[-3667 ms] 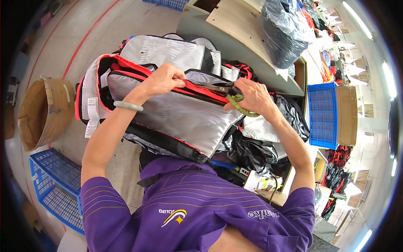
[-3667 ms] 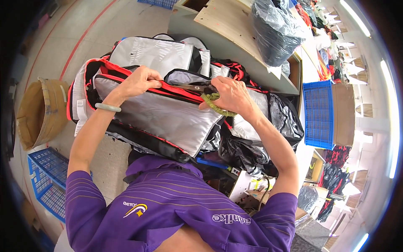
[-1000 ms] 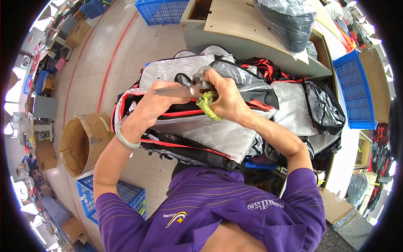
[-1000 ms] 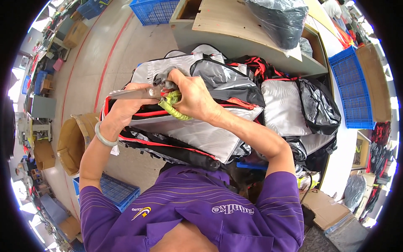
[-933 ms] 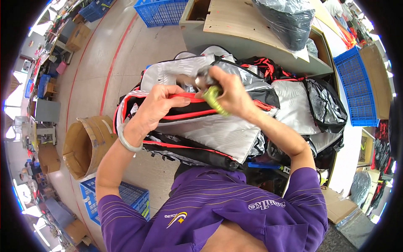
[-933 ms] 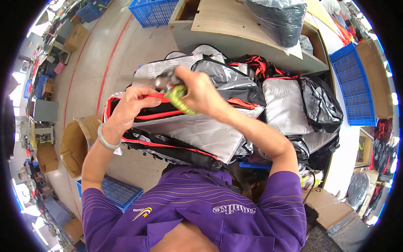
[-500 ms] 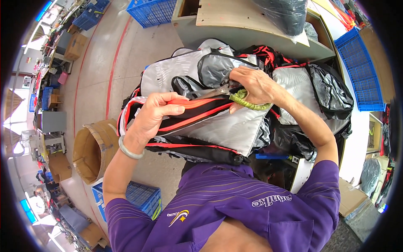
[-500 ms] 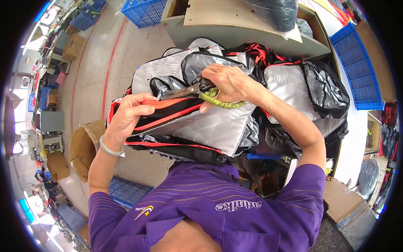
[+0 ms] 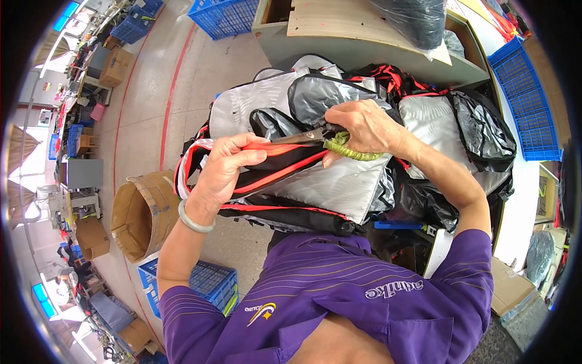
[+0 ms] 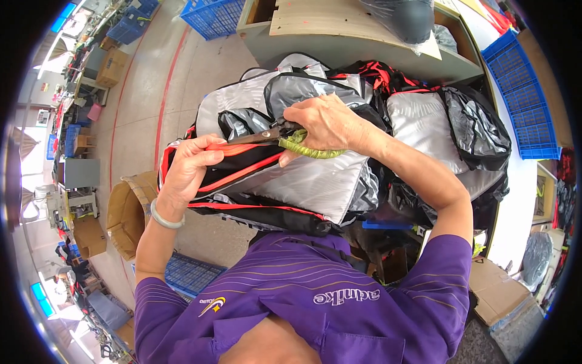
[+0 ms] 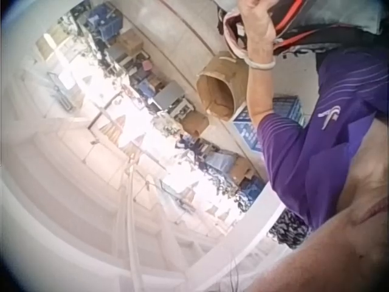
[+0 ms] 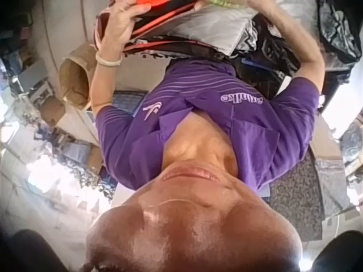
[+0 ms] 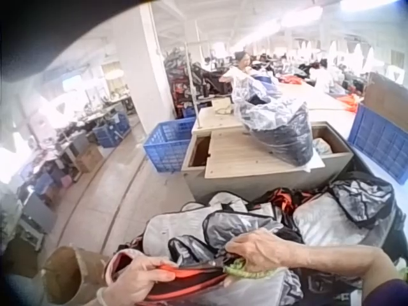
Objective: Trimming excess threads and fabric from manufactured sports bags using scissors.
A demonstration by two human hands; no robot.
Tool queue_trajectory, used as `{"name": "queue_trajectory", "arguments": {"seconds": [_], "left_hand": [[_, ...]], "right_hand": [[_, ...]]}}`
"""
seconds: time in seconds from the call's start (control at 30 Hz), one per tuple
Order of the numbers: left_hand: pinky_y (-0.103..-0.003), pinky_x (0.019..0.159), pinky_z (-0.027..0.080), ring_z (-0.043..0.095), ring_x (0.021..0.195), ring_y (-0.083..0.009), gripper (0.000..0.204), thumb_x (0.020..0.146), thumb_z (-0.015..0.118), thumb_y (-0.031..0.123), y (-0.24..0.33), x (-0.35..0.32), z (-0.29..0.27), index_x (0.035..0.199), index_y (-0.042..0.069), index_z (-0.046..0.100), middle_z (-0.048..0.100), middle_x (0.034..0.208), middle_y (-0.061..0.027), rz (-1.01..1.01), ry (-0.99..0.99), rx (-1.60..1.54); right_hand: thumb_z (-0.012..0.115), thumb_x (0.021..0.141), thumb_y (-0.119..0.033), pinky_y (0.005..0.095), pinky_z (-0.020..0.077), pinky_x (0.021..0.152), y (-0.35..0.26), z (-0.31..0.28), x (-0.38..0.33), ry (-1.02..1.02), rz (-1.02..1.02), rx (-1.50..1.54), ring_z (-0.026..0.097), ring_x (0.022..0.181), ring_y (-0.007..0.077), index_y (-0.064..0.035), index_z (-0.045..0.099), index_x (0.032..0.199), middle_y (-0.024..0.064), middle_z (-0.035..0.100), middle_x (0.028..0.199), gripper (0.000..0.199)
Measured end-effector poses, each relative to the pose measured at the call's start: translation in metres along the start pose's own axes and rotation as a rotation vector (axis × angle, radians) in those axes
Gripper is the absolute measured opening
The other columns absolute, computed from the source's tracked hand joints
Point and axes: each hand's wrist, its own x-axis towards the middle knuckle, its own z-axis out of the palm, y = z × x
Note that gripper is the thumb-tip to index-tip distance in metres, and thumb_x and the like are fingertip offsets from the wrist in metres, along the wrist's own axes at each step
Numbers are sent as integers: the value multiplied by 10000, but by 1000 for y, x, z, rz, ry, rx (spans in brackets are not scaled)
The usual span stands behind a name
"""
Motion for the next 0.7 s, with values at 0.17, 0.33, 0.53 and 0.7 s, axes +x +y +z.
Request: {"name": "queue_trajectory", "arguments": {"seconds": [0.17,0.33,0.53,0.7], "left_hand": [[-220,792,470,622,798,-94,198,783,654,-16,-3,3,6,980,-28,671,688,885,-56,7,57,-24],[-231,806,458,610,826,-95,193,801,639,1,-3,10,2,989,-21,675,681,898,-46,13,26,47],[-377,824,430,553,897,-293,268,832,649,159,-31,61,-31,1072,42,631,593,937,-110,769,634,1487],[-433,851,431,523,1016,-296,225,774,667,154,-141,66,-27,978,70,616,587,1005,-115,624,-32,1261]], "right_hand": [[768,601,-584,438,446,560,-4,4,3,155,-71,-24,569,655,366,-14,451,702,121,513,654,660],[852,573,-434,417,422,529,2,19,-3,312,42,103,539,580,360,-8,468,673,134,507,598,582],[817,687,-408,375,411,532,23,42,-79,620,588,141,483,555,274,-22,436,753,120,497,636,547],[807,736,-330,335,465,583,31,148,-193,669,933,391,533,602,189,-33,459,799,86,571,710,462]]}}
